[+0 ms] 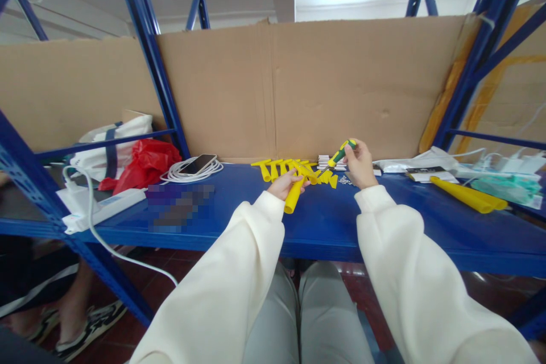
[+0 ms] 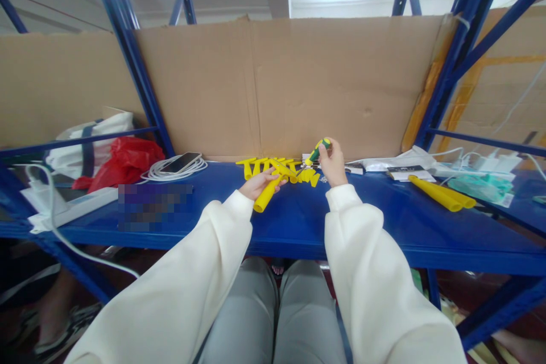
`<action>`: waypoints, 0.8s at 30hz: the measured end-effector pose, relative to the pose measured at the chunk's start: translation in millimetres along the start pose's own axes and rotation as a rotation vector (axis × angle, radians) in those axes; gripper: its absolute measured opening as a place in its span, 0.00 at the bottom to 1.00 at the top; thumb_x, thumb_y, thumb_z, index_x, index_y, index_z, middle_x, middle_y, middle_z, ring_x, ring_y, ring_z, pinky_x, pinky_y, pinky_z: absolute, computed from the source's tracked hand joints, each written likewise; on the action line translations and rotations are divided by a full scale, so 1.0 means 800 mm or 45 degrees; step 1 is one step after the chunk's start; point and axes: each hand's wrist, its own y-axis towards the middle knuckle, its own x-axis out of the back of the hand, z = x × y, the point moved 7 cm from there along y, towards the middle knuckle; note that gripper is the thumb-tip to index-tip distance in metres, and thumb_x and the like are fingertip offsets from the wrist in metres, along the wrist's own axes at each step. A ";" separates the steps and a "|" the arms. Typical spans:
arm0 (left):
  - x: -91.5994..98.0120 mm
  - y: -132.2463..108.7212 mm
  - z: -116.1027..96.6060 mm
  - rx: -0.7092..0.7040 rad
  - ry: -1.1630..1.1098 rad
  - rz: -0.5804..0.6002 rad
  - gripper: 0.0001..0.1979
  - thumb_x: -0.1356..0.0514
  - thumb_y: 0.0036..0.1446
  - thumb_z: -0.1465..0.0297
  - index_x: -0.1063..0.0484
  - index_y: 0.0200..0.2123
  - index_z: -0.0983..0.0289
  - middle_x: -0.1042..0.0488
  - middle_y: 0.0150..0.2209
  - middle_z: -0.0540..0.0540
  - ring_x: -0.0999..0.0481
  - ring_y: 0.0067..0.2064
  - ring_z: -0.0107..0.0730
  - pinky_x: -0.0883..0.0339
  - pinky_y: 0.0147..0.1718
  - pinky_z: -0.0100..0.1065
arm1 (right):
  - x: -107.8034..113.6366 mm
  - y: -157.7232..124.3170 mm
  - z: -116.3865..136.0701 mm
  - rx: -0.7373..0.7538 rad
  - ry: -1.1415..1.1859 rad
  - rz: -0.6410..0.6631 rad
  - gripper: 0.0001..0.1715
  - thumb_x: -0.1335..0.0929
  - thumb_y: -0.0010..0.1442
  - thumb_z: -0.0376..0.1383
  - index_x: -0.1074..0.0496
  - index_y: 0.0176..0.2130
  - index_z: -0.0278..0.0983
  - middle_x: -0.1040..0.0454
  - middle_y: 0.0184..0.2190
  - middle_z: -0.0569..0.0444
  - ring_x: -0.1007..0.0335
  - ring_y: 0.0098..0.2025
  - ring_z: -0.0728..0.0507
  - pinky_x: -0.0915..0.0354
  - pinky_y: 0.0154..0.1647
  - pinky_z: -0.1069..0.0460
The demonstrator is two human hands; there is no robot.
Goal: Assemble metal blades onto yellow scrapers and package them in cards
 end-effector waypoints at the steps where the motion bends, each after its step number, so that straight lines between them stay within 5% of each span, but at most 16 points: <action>1: 0.001 0.001 0.000 0.001 -0.001 0.007 0.35 0.46 0.60 0.87 0.42 0.67 0.55 0.23 0.52 0.61 0.21 0.29 0.25 0.37 0.20 0.23 | 0.006 0.001 0.002 0.037 0.005 -0.059 0.27 0.27 0.56 0.56 0.30 0.45 0.42 0.26 0.34 0.56 0.31 0.27 0.48 0.28 0.28 0.50; 5: 0.001 0.004 0.002 0.026 0.019 0.057 0.36 0.43 0.58 0.87 0.42 0.67 0.57 0.24 0.54 0.63 0.20 0.30 0.29 0.36 0.21 0.25 | 0.013 0.001 0.008 0.103 0.079 -0.175 0.27 0.29 0.58 0.59 0.32 0.44 0.42 0.26 0.35 0.56 0.30 0.27 0.49 0.27 0.31 0.50; 13: -0.004 -0.001 0.005 0.068 0.073 0.090 0.34 0.47 0.59 0.87 0.42 0.66 0.60 0.22 0.51 0.63 0.20 0.28 0.29 0.36 0.20 0.25 | -0.013 -0.004 0.008 0.043 0.240 -0.033 0.27 0.27 0.56 0.59 0.33 0.42 0.43 0.27 0.33 0.59 0.30 0.26 0.49 0.27 0.31 0.51; 24: 0.003 0.015 0.009 0.089 0.019 0.184 0.35 0.43 0.61 0.85 0.40 0.68 0.57 0.22 0.52 0.62 0.18 0.33 0.32 0.33 0.26 0.27 | -0.014 -0.005 0.007 0.049 0.257 0.004 0.25 0.27 0.57 0.57 0.32 0.42 0.43 0.26 0.34 0.59 0.30 0.26 0.50 0.27 0.30 0.52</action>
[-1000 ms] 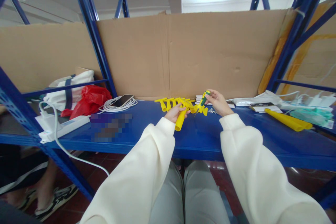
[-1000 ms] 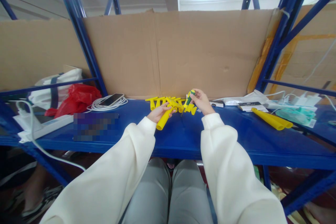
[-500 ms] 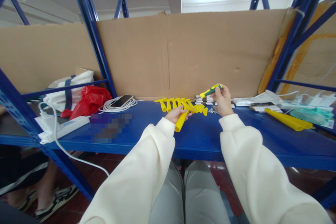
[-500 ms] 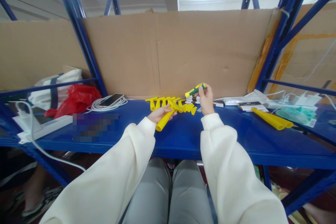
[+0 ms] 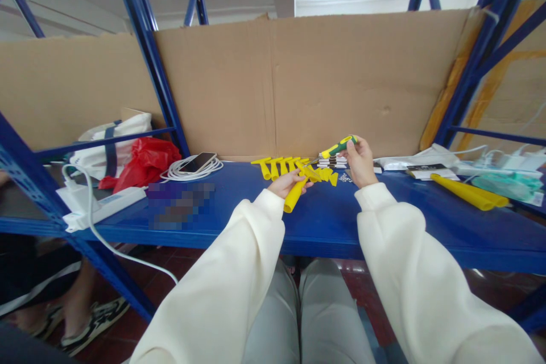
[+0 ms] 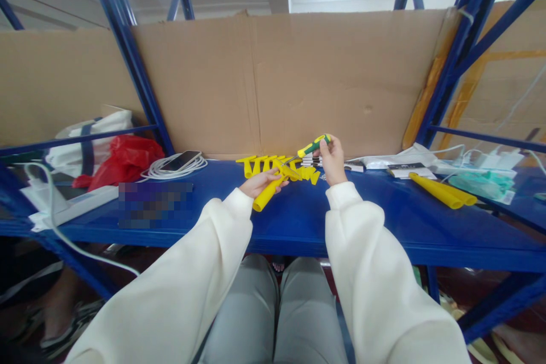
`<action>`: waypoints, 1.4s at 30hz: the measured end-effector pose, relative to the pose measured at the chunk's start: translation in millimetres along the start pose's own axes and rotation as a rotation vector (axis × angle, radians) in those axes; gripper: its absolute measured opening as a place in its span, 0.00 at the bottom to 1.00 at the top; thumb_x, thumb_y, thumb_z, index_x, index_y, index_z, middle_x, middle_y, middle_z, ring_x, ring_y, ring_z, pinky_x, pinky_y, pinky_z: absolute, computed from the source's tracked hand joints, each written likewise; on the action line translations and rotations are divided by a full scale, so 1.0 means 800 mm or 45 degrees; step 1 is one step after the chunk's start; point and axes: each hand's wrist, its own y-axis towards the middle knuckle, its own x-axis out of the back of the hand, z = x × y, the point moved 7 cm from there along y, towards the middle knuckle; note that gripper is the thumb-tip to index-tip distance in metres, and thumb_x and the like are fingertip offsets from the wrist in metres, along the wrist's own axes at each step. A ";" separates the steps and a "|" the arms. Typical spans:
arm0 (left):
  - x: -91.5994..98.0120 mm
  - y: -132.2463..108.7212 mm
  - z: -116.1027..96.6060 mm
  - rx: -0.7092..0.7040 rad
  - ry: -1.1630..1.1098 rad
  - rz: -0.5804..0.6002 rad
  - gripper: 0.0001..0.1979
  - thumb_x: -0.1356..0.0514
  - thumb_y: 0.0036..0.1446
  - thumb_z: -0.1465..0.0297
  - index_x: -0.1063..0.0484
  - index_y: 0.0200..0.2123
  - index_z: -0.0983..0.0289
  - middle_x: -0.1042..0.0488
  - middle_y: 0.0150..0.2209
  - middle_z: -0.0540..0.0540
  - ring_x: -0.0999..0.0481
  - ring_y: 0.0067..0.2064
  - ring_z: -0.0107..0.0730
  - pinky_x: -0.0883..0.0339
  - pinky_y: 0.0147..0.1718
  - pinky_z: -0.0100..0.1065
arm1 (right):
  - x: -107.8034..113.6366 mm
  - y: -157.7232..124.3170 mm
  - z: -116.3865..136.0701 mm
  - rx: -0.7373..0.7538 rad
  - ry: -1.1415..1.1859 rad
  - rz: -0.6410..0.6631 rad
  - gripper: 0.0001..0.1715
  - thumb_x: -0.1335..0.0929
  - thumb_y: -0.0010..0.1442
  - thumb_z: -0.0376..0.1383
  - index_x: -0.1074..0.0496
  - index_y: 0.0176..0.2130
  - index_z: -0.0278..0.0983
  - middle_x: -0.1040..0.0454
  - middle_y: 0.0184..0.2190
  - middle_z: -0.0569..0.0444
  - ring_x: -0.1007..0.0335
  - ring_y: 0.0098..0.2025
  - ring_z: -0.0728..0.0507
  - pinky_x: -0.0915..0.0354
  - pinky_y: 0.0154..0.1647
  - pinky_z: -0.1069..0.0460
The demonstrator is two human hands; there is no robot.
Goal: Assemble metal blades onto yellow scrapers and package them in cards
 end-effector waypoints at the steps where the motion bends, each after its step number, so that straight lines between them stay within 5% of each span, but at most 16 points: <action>1: 0.000 0.000 0.000 0.000 -0.002 0.000 0.35 0.42 0.60 0.85 0.39 0.68 0.57 0.22 0.52 0.62 0.18 0.33 0.32 0.32 0.26 0.27 | 0.000 0.000 0.000 0.001 0.001 0.000 0.25 0.27 0.57 0.57 0.32 0.42 0.43 0.26 0.34 0.59 0.29 0.26 0.50 0.27 0.30 0.51; 9: -0.012 -0.014 -0.002 -0.006 0.075 -0.096 0.36 0.45 0.57 0.86 0.41 0.67 0.58 0.20 0.49 0.62 0.19 0.28 0.27 0.35 0.21 0.24 | 0.003 0.001 -0.003 -0.010 0.002 -0.010 0.25 0.26 0.57 0.56 0.32 0.43 0.44 0.26 0.34 0.59 0.29 0.27 0.49 0.25 0.32 0.50; 34: -0.019 -0.018 -0.004 -0.033 0.035 -0.038 0.39 0.45 0.58 0.88 0.44 0.70 0.59 0.22 0.54 0.65 0.18 0.28 0.29 0.36 0.19 0.24 | 0.003 -0.001 0.008 -0.039 -0.028 -0.054 0.27 0.26 0.55 0.57 0.33 0.43 0.44 0.26 0.34 0.59 0.30 0.26 0.50 0.27 0.32 0.51; 42: -0.014 -0.017 -0.005 -0.042 0.102 -0.111 0.38 0.44 0.57 0.87 0.42 0.69 0.57 0.22 0.53 0.63 0.18 0.28 0.29 0.36 0.18 0.24 | 0.004 -0.005 0.022 -0.028 -0.151 -0.063 0.28 0.23 0.49 0.56 0.33 0.36 0.42 0.29 0.30 0.60 0.33 0.25 0.50 0.32 0.26 0.54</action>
